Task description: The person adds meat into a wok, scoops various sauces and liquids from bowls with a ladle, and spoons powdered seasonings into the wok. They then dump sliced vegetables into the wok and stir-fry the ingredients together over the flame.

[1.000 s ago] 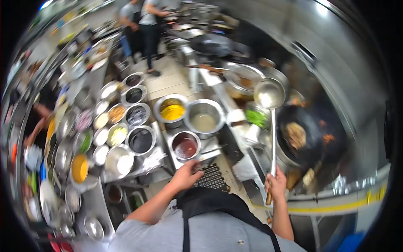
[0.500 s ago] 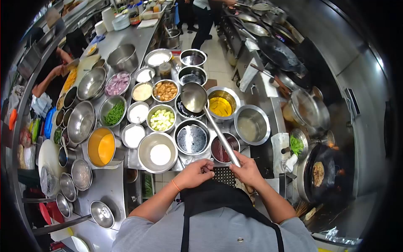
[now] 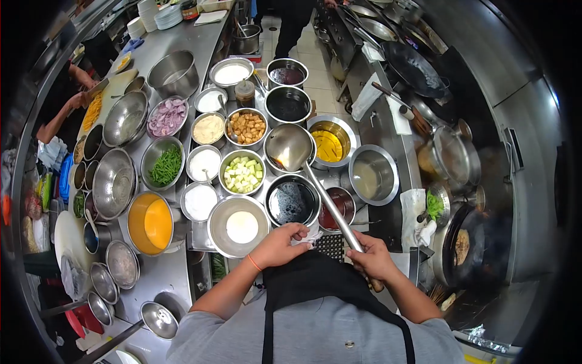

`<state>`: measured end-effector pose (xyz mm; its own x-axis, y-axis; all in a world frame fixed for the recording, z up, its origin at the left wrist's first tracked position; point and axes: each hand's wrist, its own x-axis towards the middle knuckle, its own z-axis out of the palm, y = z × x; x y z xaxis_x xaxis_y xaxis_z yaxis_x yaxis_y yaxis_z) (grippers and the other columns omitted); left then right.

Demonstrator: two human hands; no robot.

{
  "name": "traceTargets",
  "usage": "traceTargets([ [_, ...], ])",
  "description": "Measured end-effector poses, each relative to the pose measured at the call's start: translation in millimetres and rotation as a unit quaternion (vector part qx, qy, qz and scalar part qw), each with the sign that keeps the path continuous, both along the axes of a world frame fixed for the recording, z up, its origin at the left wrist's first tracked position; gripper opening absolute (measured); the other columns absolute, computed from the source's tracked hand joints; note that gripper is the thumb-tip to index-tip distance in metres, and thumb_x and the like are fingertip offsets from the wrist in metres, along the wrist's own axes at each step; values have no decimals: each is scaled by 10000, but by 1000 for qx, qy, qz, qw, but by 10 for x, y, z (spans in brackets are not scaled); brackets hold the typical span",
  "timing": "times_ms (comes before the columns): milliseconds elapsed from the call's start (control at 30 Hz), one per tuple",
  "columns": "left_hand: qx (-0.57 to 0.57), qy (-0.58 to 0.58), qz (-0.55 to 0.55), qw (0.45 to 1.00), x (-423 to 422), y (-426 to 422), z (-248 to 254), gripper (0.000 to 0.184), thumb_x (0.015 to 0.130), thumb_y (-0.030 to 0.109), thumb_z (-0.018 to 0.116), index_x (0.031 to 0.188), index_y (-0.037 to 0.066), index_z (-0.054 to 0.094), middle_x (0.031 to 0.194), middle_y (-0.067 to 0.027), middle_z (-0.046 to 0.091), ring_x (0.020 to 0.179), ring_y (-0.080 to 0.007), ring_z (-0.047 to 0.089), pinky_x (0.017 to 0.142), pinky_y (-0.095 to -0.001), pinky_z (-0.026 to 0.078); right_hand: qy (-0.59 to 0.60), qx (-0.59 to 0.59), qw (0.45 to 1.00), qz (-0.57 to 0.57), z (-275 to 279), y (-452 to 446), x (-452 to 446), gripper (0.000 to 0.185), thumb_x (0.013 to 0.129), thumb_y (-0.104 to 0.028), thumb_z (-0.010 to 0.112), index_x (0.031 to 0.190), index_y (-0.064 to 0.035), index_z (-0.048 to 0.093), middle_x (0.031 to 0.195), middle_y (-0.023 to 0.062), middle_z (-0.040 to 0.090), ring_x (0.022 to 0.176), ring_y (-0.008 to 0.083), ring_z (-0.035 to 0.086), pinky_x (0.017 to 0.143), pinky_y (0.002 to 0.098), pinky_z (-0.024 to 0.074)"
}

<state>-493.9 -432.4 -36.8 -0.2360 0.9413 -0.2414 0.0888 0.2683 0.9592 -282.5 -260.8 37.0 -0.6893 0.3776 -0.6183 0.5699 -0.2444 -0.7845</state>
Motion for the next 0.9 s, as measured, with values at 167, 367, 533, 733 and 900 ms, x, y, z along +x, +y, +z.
traceTargets([
  [167, 8, -12, -4, 1000, -34, -38, -45, 403, 827, 228, 694, 1131, -15, 587, 1029, -154, 623, 953, -248, 620, 852, -340, 500, -6, -75, 996, -45, 139, -29, -58, 584, 890, -3, 596, 1433, -120, 417, 601, -23, 454, 446, 63, 428, 370, 227, 367],
  [367, -14, -9, 3, 1000, -115, -94, -43, 369, 837, 189, 692, 1133, -4, 584, 1026, -99, 624, 935, -185, 606, 837, -300, 498, 28, -108, 991, -73, 71, -58, -18, 569, 897, -8, 586, 1431, -105, 417, 615, -14, 466, 443, 65, 427, 372, 224, 375],
  [533, -20, -11, -11, 1000, -167, -97, 12, 381, 841, 220, 687, 1128, -9, 585, 1013, -110, 631, 897, -192, 619, 792, -315, 509, 45, -140, 984, -97, 64, -36, -39, 535, 899, -3, 569, 1408, -92, 434, 608, -12, 448, 437, 57, 418, 362, 218, 361],
  [733, 17, -35, -23, 999, -70, 95, -38, 351, 843, 189, 692, 1109, -13, 586, 924, -73, 635, 834, -146, 600, 753, -287, 502, 98, -203, 968, -109, -102, 1, -6, 524, 903, -25, 572, 1402, -118, 443, 669, -6, 456, 445, 53, 419, 359, 211, 350],
  [900, 12, -51, -153, 987, 259, 483, 362, 272, 863, 139, 680, 1091, 8, 613, 852, -13, 635, 765, -80, 571, 699, -241, 485, 121, -163, 975, -93, -168, -12, 111, 452, 908, -39, 575, 1348, -100, 495, 677, -10, 482, 444, 51, 423, 361, 210, 348],
])
